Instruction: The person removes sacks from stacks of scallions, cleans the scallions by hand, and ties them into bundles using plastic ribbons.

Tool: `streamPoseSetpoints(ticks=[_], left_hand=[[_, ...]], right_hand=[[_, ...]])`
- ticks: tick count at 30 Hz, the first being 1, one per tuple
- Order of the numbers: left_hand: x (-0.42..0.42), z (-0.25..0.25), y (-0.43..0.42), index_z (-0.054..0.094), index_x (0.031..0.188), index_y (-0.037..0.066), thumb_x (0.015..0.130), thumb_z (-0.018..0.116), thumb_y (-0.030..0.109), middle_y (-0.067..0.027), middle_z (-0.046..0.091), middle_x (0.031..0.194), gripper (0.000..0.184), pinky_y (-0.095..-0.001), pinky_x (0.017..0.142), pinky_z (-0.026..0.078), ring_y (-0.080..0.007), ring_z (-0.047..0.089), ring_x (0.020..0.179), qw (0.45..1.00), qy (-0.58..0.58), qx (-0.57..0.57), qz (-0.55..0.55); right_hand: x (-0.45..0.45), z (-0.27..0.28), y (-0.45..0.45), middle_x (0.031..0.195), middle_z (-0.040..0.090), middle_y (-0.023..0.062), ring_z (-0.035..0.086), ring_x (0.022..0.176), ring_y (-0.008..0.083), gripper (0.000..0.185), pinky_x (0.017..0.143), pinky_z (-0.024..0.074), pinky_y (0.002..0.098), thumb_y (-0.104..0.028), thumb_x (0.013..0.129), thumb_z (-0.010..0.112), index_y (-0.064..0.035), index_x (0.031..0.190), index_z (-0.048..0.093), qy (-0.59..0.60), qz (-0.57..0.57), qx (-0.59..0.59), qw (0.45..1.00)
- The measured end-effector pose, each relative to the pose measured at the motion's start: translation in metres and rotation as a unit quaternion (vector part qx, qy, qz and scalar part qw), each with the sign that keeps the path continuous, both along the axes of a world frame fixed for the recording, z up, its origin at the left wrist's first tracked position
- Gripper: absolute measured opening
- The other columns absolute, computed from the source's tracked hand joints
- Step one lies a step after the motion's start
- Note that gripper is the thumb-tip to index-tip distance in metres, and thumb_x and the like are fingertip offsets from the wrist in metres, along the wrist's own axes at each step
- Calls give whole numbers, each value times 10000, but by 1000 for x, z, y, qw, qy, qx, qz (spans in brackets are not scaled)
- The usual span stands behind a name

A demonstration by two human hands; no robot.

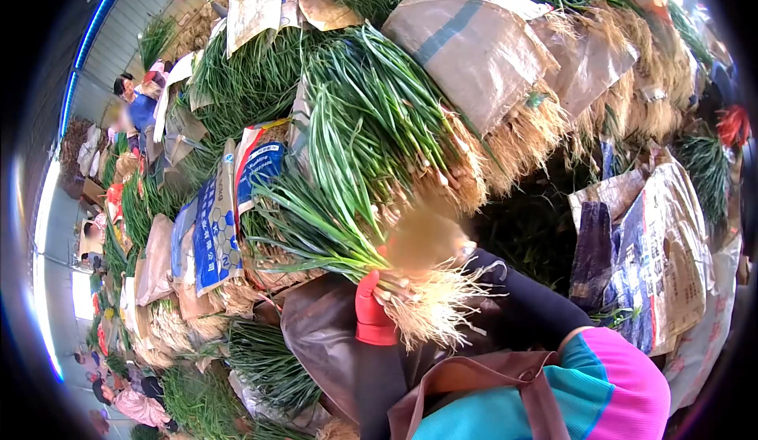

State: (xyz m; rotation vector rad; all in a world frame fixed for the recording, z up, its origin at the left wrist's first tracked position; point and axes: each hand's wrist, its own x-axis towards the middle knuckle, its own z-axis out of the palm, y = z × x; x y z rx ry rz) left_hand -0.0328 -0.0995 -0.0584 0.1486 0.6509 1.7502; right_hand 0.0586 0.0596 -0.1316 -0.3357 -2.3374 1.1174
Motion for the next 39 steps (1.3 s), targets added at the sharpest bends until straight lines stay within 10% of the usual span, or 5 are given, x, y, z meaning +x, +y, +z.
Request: streamPoseSetpoints(ticks=[5, 19, 24, 35, 39], left_hand=[[-14, -17, -13, 435, 1288, 80, 839, 545, 210, -172, 554, 1138, 480, -419, 769, 520, -262, 597, 880, 999, -12, -7, -31], [8, 16, -4, 359, 1360, 160, 826, 566, 230, -52, 581, 1122, 576, -419, 851, 477, -209, 573, 924, 996, -42, 13, 82], [14, 27, 0, 216, 1435, 188, 803, 571, 198, -13, 137, 1509, 725, -331, 797, 484, -161, 559, 936, 989, -15, 126, 79], [-4, -6, -3, 288, 1394, 102, 833, 526, 252, -130, 407, 1325, 627, -503, 1055, 271, -293, 373, 1244, 995, 52, 81, -27], [-12, -30, -3, 397, 1205, -125, 878, 473, 279, -259, 617, 911, 525, -360, 618, 518, -328, 626, 714, 997, 36, 22, -57]], right_hand=[[-24, 52, -10, 804, 633, 110, 614, 741, 227, 252, 692, 474, 352, -300, 824, 627, -64, 910, 654, -42, -21, 168, 985], [-24, 58, -26, 732, 618, 23, 559, 587, 82, 150, 490, 448, 228, -194, 827, 675, -69, 895, 627, 21, 126, -743, 657], [13, 42, -13, 881, 638, 176, 621, 846, 339, 401, 717, 495, 425, -373, 799, 631, -94, 1079, 559, -219, -74, 13, 973], [21, 56, 47, 688, 616, 127, 630, 637, 303, 182, 526, 491, 402, -245, 777, 579, -117, 906, 598, -130, -244, 144, 950], [56, 95, -9, 755, 612, 127, 624, 639, 272, 265, 538, 493, 387, -247, 793, 578, -141, 1035, 579, -104, -141, -19, 984]])
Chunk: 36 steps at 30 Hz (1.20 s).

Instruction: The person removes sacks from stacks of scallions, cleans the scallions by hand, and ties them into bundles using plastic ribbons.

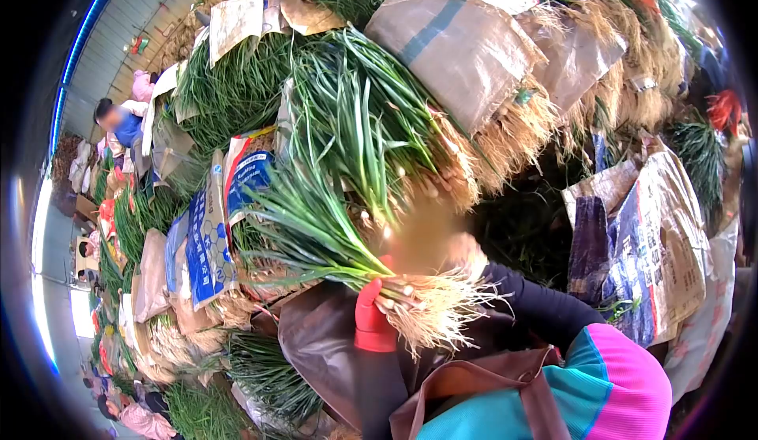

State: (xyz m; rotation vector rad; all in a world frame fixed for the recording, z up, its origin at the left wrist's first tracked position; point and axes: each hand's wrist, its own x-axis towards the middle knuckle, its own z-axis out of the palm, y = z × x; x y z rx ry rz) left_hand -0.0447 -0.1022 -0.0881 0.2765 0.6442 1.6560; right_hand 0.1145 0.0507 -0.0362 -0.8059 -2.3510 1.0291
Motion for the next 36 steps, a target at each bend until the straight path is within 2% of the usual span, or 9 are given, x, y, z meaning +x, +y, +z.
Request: streamPoseSetpoints(ticks=[4, 6, 7, 10, 12, 21, 25, 30, 36], left_hand=[[6, 11, -3, 401, 1276, 7, 840, 531, 266, -247, 611, 919, 524, -392, 578, 524, -332, 617, 700, 998, -21, -45, 34], [12, 16, -4, 402, 1286, 43, 833, 539, 263, -239, 606, 951, 523, -408, 586, 529, -332, 617, 729, 996, -55, -39, 58], [11, 18, -3, 420, 1261, 47, 823, 549, 259, -222, 592, 985, 504, -412, 630, 526, -317, 610, 772, 996, -57, -34, 56], [11, 29, -7, 476, 1186, 60, 794, 579, 247, -173, 549, 1086, 446, -423, 763, 517, -271, 587, 904, 997, -66, -8, 46], [26, 42, -11, 450, 1225, 88, 782, 589, 269, -143, 579, 1008, 499, -383, 655, 513, -237, 581, 801, 994, -81, 26, 74], [38, 56, -4, 172, 1444, 189, 854, 537, 284, -128, 478, 1225, 700, -365, 862, 390, -224, 515, 912, 935, -162, 296, 112], [33, 59, -4, 196, 1432, 143, 856, 495, 194, -134, 304, 1439, 651, -436, 1113, 190, -289, 313, 1319, 957, -103, 184, 201], [3, 24, -10, 283, 1392, 64, 840, 526, 205, -65, 533, 1017, 620, -220, 577, 463, -127, 506, 675, 993, -49, -21, 104], [-3, 5, -19, 432, 1313, 103, 853, 481, 299, -186, 244, 1454, 503, -503, 1074, 221, -357, 290, 1312, 997, 13, -17, 79]], right_hand=[[7, -24, 5, 949, 627, 112, 617, 749, 208, 389, 649, 504, 339, -130, 794, 617, -76, 1170, 529, 13, 34, -463, 885], [5, -35, 10, 1055, 605, 120, 604, 862, 222, 427, 721, 499, 337, -119, 795, 626, -66, 1204, 515, -34, 40, -285, 957], [1, -43, 16, 1112, 579, 132, 592, 948, 251, 430, 765, 492, 347, -137, 794, 626, -72, 1204, 515, -77, 34, 23, 996], [-52, -103, 16, 1207, 531, 156, 542, 1062, 271, 415, 832, 472, 346, -233, 844, 604, -90, 1223, 518, 169, 201, 132, 956], [-58, -52, 12, 1067, 611, 130, 589, 961, 256, 349, 806, 484, 345, -312, 862, 597, -92, 1133, 596, 171, 280, -41, 944], [-80, -5, 3, 747, 656, 132, 658, 771, 284, 185, 679, 510, 375, -234, 759, 597, -67, 824, 643, -245, 89, 66, 963], [-56, -15, 1, 697, 616, 164, 629, 700, 337, 218, 621, 492, 429, -256, 758, 594, -54, 838, 611, -72, -3, 31, 997], [-30, 10, -14, 781, 609, 123, 616, 766, 279, 254, 652, 478, 380, -244, 795, 620, -73, 983, 603, 45, 52, 87, 994], [-69, -27, -4, 816, 617, 118, 612, 773, 254, 266, 662, 479, 361, -245, 822, 599, -61, 1015, 594, 27, 59, 34, 997]])
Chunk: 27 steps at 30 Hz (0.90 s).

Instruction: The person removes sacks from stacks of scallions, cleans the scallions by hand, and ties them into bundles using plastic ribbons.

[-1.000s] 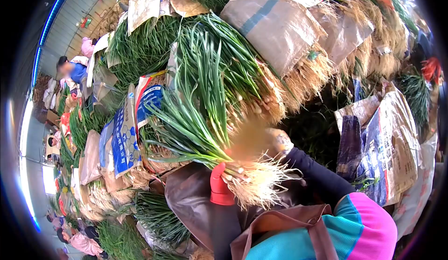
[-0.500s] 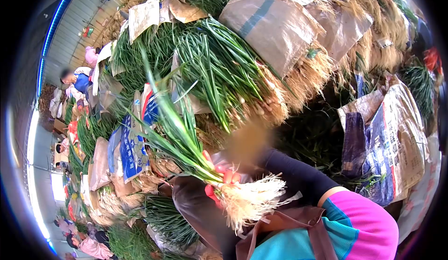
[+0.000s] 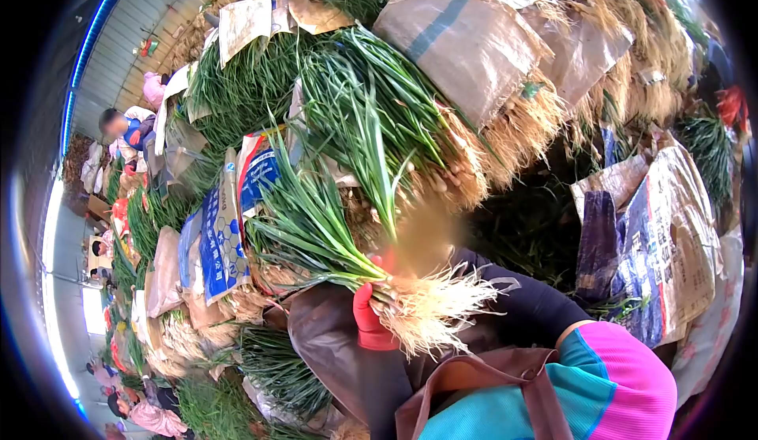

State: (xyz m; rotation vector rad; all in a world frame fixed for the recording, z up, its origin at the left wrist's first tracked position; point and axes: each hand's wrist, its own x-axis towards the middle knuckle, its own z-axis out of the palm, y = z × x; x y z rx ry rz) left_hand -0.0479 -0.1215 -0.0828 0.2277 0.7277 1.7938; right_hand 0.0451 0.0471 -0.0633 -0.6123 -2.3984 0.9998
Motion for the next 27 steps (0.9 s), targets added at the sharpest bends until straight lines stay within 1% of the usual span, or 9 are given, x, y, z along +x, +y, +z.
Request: streamPoseSetpoints(ticks=[4, 8, 16, 20, 21, 24, 25, 26, 27], left_hand=[[1, 3, -3, 396, 1325, 91, 856, 508, 280, -201, 336, 1401, 518, -464, 990, 357, -351, 427, 1191, 1000, 9, -16, -14], [6, 16, 4, 366, 1311, 59, 840, 561, 243, -175, 480, 1269, 542, -344, 706, 497, -188, 534, 740, 991, -67, 12, -113], [24, 38, 9, 488, 1180, 44, 767, 620, 273, -159, 506, 1203, 491, -430, 980, 385, -295, 489, 1111, 997, -52, 8, -52], [21, 37, 6, 499, 1104, -32, 799, 567, 259, -198, 574, 971, 426, -409, 779, 494, -302, 579, 851, 995, -81, -8, -51], [22, 42, 5, 537, 1008, -117, 823, 525, 285, -231, 614, 845, 442, -392, 670, 538, -308, 621, 702, 995, -80, -17, -63], [25, 35, 9, 526, 1073, -109, 821, 531, 275, -237, 621, 902, 459, -395, 691, 541, -306, 623, 724, 996, -80, -50, 3], [34, 46, 15, 528, 1066, -112, 821, 532, 267, -234, 621, 906, 452, -392, 684, 543, -302, 623, 732, 991, -97, -54, 72], [26, 36, 12, 516, 1093, -86, 815, 547, 254, -226, 612, 933, 440, -403, 682, 541, -305, 620, 750, 997, -68, -36, 30], [19, 31, 11, 504, 1119, -60, 809, 562, 242, -218, 603, 959, 436, -414, 680, 540, -309, 617, 767, 999, -38, -17, -11]], right_hand=[[-2, 2, -7, 839, 623, 114, 609, 778, 237, 274, 669, 480, 349, -245, 840, 585, -53, 1035, 588, -7, 13, -21, 1000], [-8, 0, 0, 861, 628, 111, 607, 783, 220, 282, 676, 481, 336, -246, 858, 571, -45, 1056, 581, -20, -7, -35, 999], [0, 1, -8, 907, 639, 103, 602, 793, 186, 300, 689, 483, 311, -247, 893, 542, -29, 1098, 569, 49, 8, -105, 993], [-5, -1, -20, 930, 645, 100, 600, 798, 169, 309, 695, 484, 299, -248, 911, 528, -21, 1119, 563, 67, -25, -93, 993], [-13, -4, -20, 936, 646, 99, 599, 799, 165, 312, 697, 484, 296, -248, 915, 524, -19, 1124, 561, 49, -63, -53, 995], [-38, -15, -14, 953, 650, 96, 597, 802, 152, 319, 702, 485, 286, -248, 929, 514, -13, 1139, 556, -9, -223, -1, 975], [-31, -16, -8, 939, 649, 83, 591, 800, 143, 309, 705, 482, 284, -246, 916, 537, -20, 1125, 567, 62, -194, -106, 973], [-22, -18, -1, 925, 648, 69, 584, 797, 135, 301, 708, 478, 281, -244, 903, 560, -26, 1110, 579, 202, -146, -317, 915], [-15, -12, 0, 911, 646, 56, 578, 794, 126, 292, 711, 475, 279, -242, 891, 583, -33, 1095, 590, 321, -114, -490, 802]])
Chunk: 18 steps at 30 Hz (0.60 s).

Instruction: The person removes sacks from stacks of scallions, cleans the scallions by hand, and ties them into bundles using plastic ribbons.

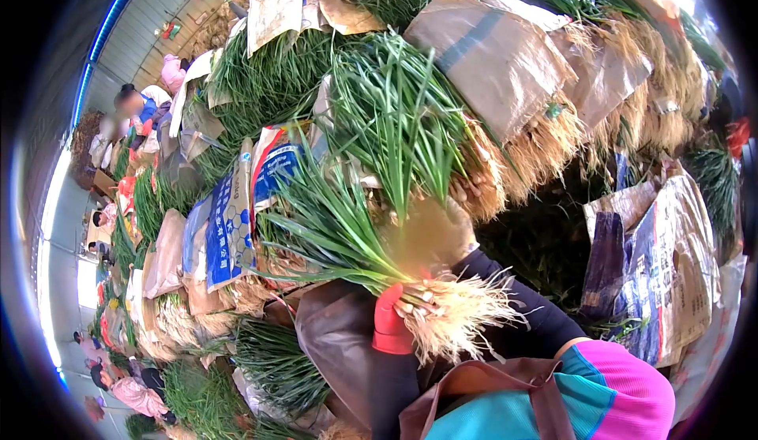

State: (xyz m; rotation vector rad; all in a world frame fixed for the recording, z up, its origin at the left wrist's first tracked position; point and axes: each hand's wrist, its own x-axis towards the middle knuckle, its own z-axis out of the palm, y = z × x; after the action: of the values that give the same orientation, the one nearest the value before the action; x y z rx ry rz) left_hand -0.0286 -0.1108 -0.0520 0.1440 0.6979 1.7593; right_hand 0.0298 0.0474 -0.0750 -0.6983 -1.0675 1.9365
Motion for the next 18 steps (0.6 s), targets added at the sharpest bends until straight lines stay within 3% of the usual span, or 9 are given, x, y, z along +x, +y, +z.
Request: streamPoseSetpoints(ticks=[1, 2, 3, 8, 10, 13, 14, 16, 18], left_hand=[[-4, -4, -6, 506, 1121, -27, 803, 575, 248, -204, 597, 946, 427, -419, 665, 535, -309, 606, 738, 999, 25, -34, -29], [-6, -8, -8, 509, 1124, 6, 797, 588, 255, -190, 590, 932, 419, -424, 649, 531, -309, 596, 709, 995, 51, -65, -60], [-8, -11, -4, 507, 1113, -37, 814, 565, 229, -204, 594, 938, 405, -435, 659, 538, -323, 610, 735, 996, -16, -10, -88], [6, 1, 2, 485, 1117, -68, 824, 538, 122, -221, 598, 952, 352, -391, 591, 543, -334, 625, 745, 993, 101, -26, -53], [8, 8, 2, 518, 1030, -138, 829, 538, 162, -252, 627, 857, 362, -358, 599, 556, -344, 655, 734, 990, 117, -53, -54], [9, 23, -1, 562, 901, -152, 829, 539, 160, -238, 631, 806, 321, -375, 646, 561, -333, 653, 733, 996, 44, -19, -79], [-5, -8, -9, 483, 1117, -16, 822, 565, 161, -192, 594, 977, 354, -368, 658, 542, -279, 615, 794, 990, 108, -68, -56], [3, -3, -5, 481, 1116, 12, 813, 567, 171, -174, 572, 1016, 353, -370, 704, 537, -266, 601, 839, 994, 88, -66, -26], [7, 16, -13, 488, 1091, 2, 779, 594, 165, -153, 545, 995, 367, -364, 699, 544, -261, 588, 831, 995, 57, -27, -72]], right_hand=[[6, 8, -2, 896, 645, 43, 571, 791, 117, 285, 714, 472, 276, -240, 878, 606, -40, 1080, 601, 99, 14, -108, 989], [6, 10, -2, 874, 643, 55, 578, 783, 125, 325, 701, 473, 280, -271, 862, 619, -32, 1082, 599, 69, 77, -74, 992], [3, 11, -1, 851, 640, 67, 584, 775, 132, 367, 688, 474, 284, -302, 846, 631, -25, 1084, 597, -13, 147, 40, 988], [-17, 21, 14, 809, 637, 138, 609, 708, 186, 529, 655, 475, 294, -404, 781, 666, 11, 1100, 591, -338, 206, 403, 825], [-18, 16, 16, 852, 641, 123, 601, 737, 168, 486, 668, 473, 294, -350, 794, 661, 9, 1113, 587, -346, 209, 390, 827], [-8, -29, 12, 949, 643, 79, 582, 822, 132, 379, 716, 468, 279, -229, 830, 640, -1, 1127, 585, -183, 132, 422, 878], [5, -36, 12, 950, 636, 74, 577, 808, 125, 327, 698, 473, 267, -216, 844, 625, -6, 1091, 583, -101, 131, 350, 922], [21, -29, 26, 952, 620, 66, 568, 782, 111, 227, 662, 483, 244, -189, 872, 595, -15, 1019, 581, 104, 103, 109, 983], [27, -13, 67, 801, 589, 30, 519, 619, 84, 160, 511, 448, 221, -203, 889, 582, -45, 909, 571, 53, 30, -131, 990]])
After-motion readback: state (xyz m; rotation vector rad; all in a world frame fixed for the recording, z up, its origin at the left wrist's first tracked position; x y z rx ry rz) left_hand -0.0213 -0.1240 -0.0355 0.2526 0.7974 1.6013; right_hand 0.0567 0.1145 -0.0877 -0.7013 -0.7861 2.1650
